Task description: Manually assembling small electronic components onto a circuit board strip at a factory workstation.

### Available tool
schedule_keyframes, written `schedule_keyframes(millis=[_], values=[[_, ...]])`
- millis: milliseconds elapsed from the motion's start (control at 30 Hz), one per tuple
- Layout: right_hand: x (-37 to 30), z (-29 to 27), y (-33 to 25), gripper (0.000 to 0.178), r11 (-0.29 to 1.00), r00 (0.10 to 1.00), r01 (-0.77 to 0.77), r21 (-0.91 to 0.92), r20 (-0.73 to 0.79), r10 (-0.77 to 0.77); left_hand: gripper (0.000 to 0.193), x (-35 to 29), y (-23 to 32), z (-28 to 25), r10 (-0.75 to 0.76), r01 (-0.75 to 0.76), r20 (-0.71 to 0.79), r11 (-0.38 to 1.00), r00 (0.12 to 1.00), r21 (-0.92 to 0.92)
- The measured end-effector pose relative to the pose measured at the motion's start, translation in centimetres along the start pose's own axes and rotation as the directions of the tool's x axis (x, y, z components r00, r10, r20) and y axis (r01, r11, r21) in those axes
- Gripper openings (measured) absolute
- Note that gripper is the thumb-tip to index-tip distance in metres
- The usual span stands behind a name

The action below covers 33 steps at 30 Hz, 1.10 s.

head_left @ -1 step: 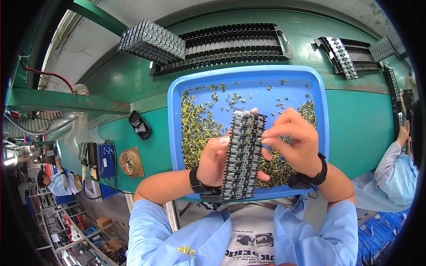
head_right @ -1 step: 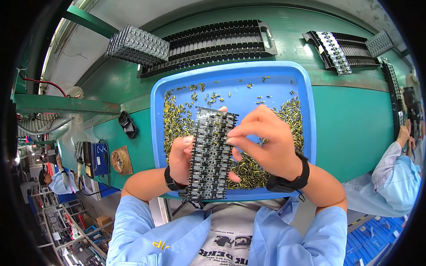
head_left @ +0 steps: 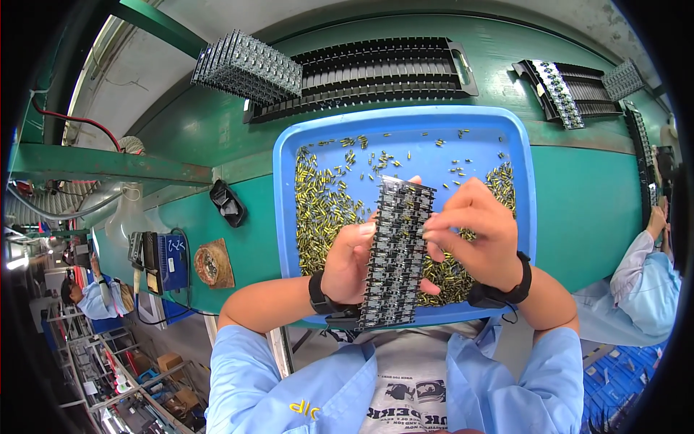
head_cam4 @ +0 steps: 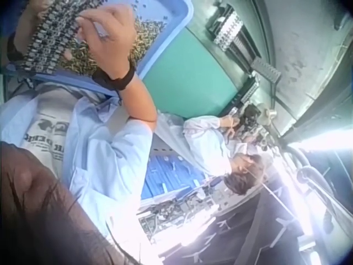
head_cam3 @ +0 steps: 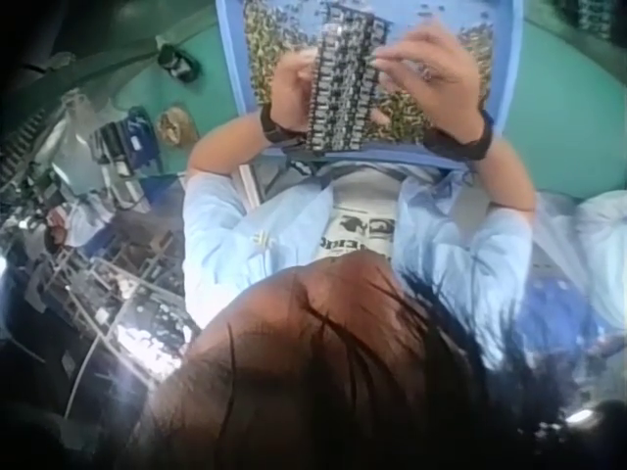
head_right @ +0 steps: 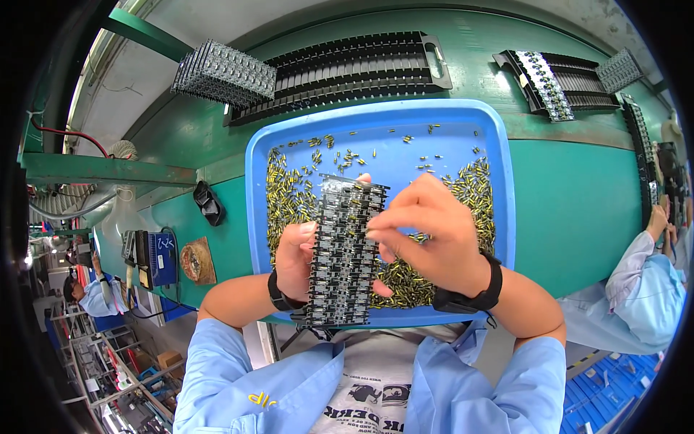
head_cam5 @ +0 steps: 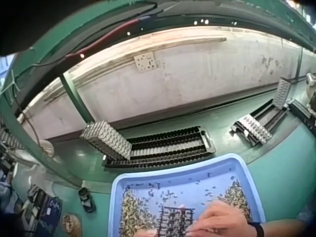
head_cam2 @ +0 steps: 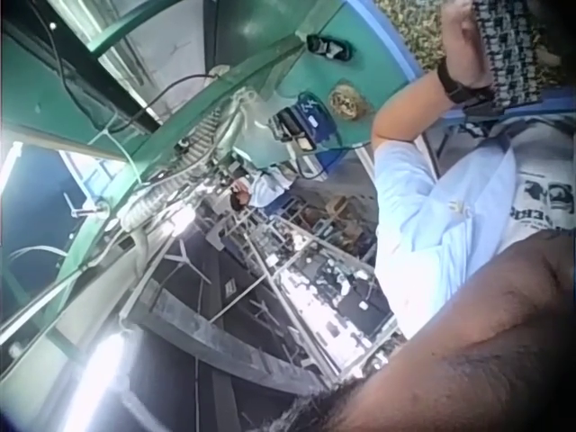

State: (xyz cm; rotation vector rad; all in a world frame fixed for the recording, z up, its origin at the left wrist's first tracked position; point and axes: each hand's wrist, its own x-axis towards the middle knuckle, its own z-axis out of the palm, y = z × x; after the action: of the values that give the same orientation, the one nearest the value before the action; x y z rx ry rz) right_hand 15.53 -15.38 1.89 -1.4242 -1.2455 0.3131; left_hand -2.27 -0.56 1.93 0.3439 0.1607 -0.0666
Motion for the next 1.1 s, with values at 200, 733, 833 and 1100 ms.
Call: schedule_keyframes(millis=[200, 733, 833, 1100], values=[[-0.12, 0.56, -0.97, 0.031, 0.943, 0.963, 0.271, -0.193, 0.067, -0.263, 0.084, -0.3, -0.09, -0.15, -0.055, 0.055, -0.028, 0.998, 0.998, -0.005], [-0.46, 0.77, -0.98, 0.035, 0.876, 0.911, 0.413, -0.249, 0.105, -0.399, 0.084, -0.28, -0.2, 0.11, -0.041, 0.043, -0.038, 0.998, 0.998, 0.048], [-0.41, 0.7, -1.0, 0.037, 0.859, 0.9, 0.436, -0.269, 0.121, -0.419, 0.084, -0.27, -0.13, 0.06, -0.043, 0.046, -0.044, 0.996, 0.998, 0.074], [-0.43, 0.7, -1.17, 0.041, 0.827, 0.886, 0.464, -0.318, 0.16, -0.435, 0.085, -0.23, -0.27, -0.02, -0.028, 0.031, -0.067, 0.998, 0.997, 0.048]])
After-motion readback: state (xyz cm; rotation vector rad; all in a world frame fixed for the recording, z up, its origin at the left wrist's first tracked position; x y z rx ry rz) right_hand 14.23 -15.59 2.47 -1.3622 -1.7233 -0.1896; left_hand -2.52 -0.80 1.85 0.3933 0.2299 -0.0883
